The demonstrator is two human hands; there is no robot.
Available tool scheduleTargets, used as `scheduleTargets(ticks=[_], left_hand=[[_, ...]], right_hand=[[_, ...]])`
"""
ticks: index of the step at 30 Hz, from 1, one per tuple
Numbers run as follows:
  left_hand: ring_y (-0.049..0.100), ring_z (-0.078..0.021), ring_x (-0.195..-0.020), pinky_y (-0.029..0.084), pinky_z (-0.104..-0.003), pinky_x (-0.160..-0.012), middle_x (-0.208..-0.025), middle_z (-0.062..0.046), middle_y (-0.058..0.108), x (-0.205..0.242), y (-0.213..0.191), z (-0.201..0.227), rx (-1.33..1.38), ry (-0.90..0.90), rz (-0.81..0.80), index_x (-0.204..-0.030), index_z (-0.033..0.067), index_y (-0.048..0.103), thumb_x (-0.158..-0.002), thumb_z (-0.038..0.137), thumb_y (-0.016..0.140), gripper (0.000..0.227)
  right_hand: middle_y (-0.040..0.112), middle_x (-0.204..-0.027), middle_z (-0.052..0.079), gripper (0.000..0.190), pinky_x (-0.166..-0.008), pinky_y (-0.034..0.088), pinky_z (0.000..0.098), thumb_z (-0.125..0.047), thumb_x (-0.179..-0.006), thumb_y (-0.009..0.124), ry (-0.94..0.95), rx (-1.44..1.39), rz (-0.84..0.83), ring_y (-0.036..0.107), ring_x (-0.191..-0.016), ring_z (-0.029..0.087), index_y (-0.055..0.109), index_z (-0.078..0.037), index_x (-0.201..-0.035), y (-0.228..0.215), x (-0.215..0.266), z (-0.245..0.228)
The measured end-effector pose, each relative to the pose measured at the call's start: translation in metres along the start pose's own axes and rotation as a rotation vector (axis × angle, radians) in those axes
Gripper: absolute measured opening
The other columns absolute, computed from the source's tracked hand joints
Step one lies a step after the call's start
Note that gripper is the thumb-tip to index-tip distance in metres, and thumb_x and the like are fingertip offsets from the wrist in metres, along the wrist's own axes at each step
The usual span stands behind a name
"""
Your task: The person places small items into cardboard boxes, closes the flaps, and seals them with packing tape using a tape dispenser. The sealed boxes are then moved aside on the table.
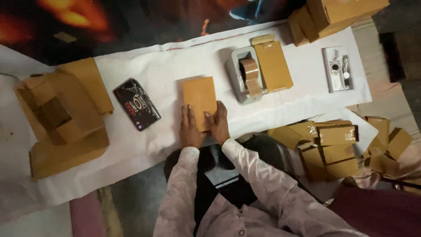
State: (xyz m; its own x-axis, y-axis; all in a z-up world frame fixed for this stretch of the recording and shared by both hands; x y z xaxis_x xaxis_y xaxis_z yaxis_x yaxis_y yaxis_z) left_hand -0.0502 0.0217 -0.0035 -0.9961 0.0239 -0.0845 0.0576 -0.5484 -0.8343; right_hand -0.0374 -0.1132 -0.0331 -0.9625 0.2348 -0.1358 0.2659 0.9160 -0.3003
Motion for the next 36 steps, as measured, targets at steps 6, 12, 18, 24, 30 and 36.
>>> scheduleTargets(ticks=[6, 12, 18, 24, 30, 36], left_hand=[[0.037, -0.0435, -0.144, 0.039, -0.047, -0.115, -0.159, -0.026, 0.033, 0.006, -0.023, -0.01, 0.344, -0.009, 0.128, -0.155, 0.0019, 0.026, -0.044, 0.035, 0.103, 0.139], [0.038, -0.043, -0.144, 0.039, -0.044, -0.116, -0.158, -0.028, 0.034, 0.014, -0.013, -0.005, 0.348, -0.191, 0.103, -0.156, -0.0017, 0.029, -0.057, 0.049, 0.091, 0.128], [0.034, -0.0418, -0.149, 0.018, -0.058, -0.127, -0.154, -0.027, 0.046, 0.013, -0.002, 0.003, -0.291, 0.125, 0.245, -0.149, -0.001, 0.05, -0.088, 0.071, 0.062, 0.095], [0.034, -0.0406, -0.147, 0.018, -0.058, -0.125, -0.153, -0.026, 0.047, 0.01, 0.0, 0.005, -0.269, 0.077, 0.224, -0.147, 0.0002, 0.052, -0.083, 0.068, 0.066, 0.095], [0.035, -0.0397, -0.149, 0.019, -0.057, -0.128, -0.153, -0.025, 0.047, 0.014, 0.005, 0.003, -0.28, 0.084, 0.249, -0.147, 0.0011, 0.052, -0.081, 0.066, 0.069, 0.094], [0.034, -0.0412, -0.148, 0.017, -0.059, -0.124, -0.155, -0.027, 0.043, 0.011, 0.007, -0.001, -0.276, 0.071, 0.179, -0.149, -0.001, 0.051, -0.081, 0.066, 0.069, 0.097]], right_hand=[[0.069, -0.128, 0.026, 0.064, -0.083, 0.054, 0.0446, -0.009, -0.094, 0.071, 0.517, -0.68, -0.29, 0.069, -0.118, 0.032, 0.026, 0.014, -0.133, -0.002, 0.002, -0.008], [0.071, -0.122, 0.009, 0.06, -0.094, 0.057, 0.0341, -0.011, -0.088, 0.074, 0.413, -0.614, -0.296, 0.069, -0.111, 0.018, 0.049, 0.006, -0.141, -0.109, -0.016, -0.071], [0.058, -0.114, 0.004, 0.058, -0.054, 0.031, 0.0214, -0.023, -0.106, 0.063, 0.036, -0.481, 0.307, 0.036, -0.068, 0.008, 0.041, -0.005, -0.156, -0.27, -0.105, -0.102], [0.054, -0.137, 0.016, 0.056, -0.106, 0.052, 0.0437, -0.022, -0.105, 0.067, -0.276, -0.635, 0.525, 0.056, -0.123, 0.027, 0.041, -0.003, -0.152, -0.38, -0.27, -0.048], [0.038, -0.155, 0.024, 0.06, -0.119, 0.039, 0.0503, -0.06, -0.108, 0.045, 0.51, 0.185, 0.686, 0.044, -0.142, 0.041, 0.058, -0.018, -0.149, -0.399, -0.322, 0.041], [0.017, -0.171, 0.022, 0.076, -0.122, 0.04, 0.0599, -0.065, -0.111, 0.051, -0.01, -0.19, 0.456, 0.03, -0.157, 0.046, 0.02, -0.017, -0.162, -0.378, -0.296, 0.07]])
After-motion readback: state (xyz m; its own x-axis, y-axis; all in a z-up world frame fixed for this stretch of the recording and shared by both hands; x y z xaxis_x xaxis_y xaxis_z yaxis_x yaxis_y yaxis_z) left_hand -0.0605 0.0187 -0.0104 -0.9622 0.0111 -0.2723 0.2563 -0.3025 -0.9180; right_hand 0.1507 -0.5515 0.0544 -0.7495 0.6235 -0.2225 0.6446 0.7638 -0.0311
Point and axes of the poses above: each hand's wrist, its own x-axis away from the middle knuckle, its own y-axis out of the palm, z = x × y, the point moved 3 cm from there along -x, towards the middle knuckle
